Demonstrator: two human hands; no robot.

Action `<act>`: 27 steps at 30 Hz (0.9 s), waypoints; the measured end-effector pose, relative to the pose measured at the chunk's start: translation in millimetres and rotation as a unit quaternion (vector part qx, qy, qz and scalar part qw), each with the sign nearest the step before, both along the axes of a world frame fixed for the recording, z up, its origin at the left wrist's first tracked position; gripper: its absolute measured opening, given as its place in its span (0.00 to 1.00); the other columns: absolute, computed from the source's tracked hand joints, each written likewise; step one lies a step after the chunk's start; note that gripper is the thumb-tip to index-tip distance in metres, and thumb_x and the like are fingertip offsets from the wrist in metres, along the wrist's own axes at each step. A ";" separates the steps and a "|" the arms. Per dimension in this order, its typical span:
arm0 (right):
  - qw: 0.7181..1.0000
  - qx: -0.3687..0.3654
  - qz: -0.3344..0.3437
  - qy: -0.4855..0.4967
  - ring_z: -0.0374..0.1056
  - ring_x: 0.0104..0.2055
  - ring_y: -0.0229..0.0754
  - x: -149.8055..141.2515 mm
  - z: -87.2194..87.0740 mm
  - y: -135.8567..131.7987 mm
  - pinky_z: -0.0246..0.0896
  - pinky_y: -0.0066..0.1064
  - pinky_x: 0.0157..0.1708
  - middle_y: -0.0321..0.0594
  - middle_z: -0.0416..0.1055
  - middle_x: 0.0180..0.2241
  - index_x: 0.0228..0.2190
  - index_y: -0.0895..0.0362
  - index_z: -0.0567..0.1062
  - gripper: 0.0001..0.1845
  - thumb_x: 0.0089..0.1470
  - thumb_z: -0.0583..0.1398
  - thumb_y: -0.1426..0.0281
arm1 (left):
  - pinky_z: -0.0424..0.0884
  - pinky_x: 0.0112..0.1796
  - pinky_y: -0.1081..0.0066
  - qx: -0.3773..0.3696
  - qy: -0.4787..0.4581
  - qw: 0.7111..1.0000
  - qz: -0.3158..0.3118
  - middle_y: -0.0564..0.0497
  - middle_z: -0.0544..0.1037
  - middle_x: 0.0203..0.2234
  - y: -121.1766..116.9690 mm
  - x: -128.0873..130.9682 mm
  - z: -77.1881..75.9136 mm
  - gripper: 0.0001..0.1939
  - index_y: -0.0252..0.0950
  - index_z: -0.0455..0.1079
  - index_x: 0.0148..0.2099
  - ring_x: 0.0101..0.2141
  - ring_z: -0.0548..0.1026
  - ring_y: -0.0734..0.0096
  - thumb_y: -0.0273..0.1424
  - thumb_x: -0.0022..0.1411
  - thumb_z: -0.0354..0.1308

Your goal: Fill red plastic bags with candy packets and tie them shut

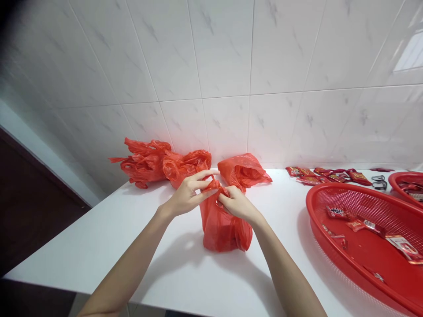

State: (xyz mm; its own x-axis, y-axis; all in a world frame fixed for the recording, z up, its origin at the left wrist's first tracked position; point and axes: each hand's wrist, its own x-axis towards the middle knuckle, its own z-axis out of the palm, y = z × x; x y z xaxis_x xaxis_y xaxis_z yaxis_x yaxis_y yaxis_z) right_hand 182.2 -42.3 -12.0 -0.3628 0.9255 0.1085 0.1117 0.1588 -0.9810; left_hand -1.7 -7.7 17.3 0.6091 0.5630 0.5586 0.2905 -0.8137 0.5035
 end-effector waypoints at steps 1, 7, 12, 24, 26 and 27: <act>1.000 0.001 0.009 -0.010 0.42 0.17 0.29 0.9 -0.4 -0.3 0.36 0.26 0.17 0.25 0.48 0.15 0.19 0.53 0.53 0.17 0.53 0.55 0.69 | 0.69 0.37 0.68 -0.002 -0.007 1.000 0.006 0.46 0.79 0.39 0.9 1.6 -1.3 0.21 0.36 0.73 0.26 0.35 0.74 0.68 0.41 0.69 0.55; 0.998 0.035 0.044 -0.024 0.50 0.19 0.31 11.1 5.4 -2.9 0.44 0.26 0.20 0.27 0.55 0.17 0.20 0.54 0.56 0.20 0.58 0.60 0.66 | 0.63 0.31 0.70 -0.100 -0.155 0.980 0.069 0.52 0.69 0.23 1.7 8.7 -2.9 0.21 0.37 0.74 0.22 0.27 0.66 0.72 0.47 0.57 0.66; 0.993 0.027 0.108 0.028 0.59 0.21 0.34 26.2 4.8 5.8 0.48 0.26 0.21 0.31 0.63 0.19 0.27 0.57 0.70 0.21 0.61 0.61 0.52 | 0.68 0.38 0.68 -0.205 -0.305 0.930 0.025 0.51 0.73 0.26 2.5 -0.9 -10.6 0.19 0.37 0.76 0.23 0.31 0.70 0.69 0.47 0.48 0.73; 0.977 -0.015 0.022 0.212 0.58 0.19 0.33 21.1 -3.9 18.8 0.59 0.25 0.24 0.30 0.63 0.16 0.27 0.57 0.71 0.22 0.55 0.66 0.51 | 0.72 0.47 0.61 -0.294 -0.400 0.868 -0.007 0.41 0.81 0.44 1.3 -16.5 -12.6 0.19 0.35 0.75 0.25 0.46 0.77 0.53 0.47 0.51 0.61; 0.978 0.007 -0.004 0.209 0.57 0.18 0.32 18.6 -4.2 18.8 0.58 0.26 0.23 0.31 0.66 0.17 0.28 0.57 0.72 0.23 0.56 0.65 0.50 | 0.72 0.47 0.62 -0.266 -0.412 0.871 0.028 0.43 0.81 0.42 0.7 -16.7 -7.6 0.20 0.36 0.76 0.29 0.44 0.77 0.56 0.49 0.52 0.62; 0.978 0.019 -0.016 0.207 0.57 0.18 0.32 17.3 -4.4 18.9 0.59 0.26 0.23 0.32 0.68 0.18 0.28 0.57 0.72 0.23 0.56 0.65 0.50 | 0.72 0.45 0.64 -0.254 -0.408 0.876 0.056 0.44 0.81 0.39 0.5 -16.0 -5.8 0.19 0.36 0.77 0.31 0.41 0.77 0.59 0.48 0.52 0.64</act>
State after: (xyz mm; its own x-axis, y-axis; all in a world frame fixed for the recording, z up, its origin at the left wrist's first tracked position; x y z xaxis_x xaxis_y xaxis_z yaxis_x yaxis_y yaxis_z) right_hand 199.5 -23.4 -16.4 -0.2509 0.9285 0.2738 -0.2885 0.1982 -0.9367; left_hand -17.6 -7.2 11.6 0.0501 0.8951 0.4431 -0.2701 -0.4150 0.8688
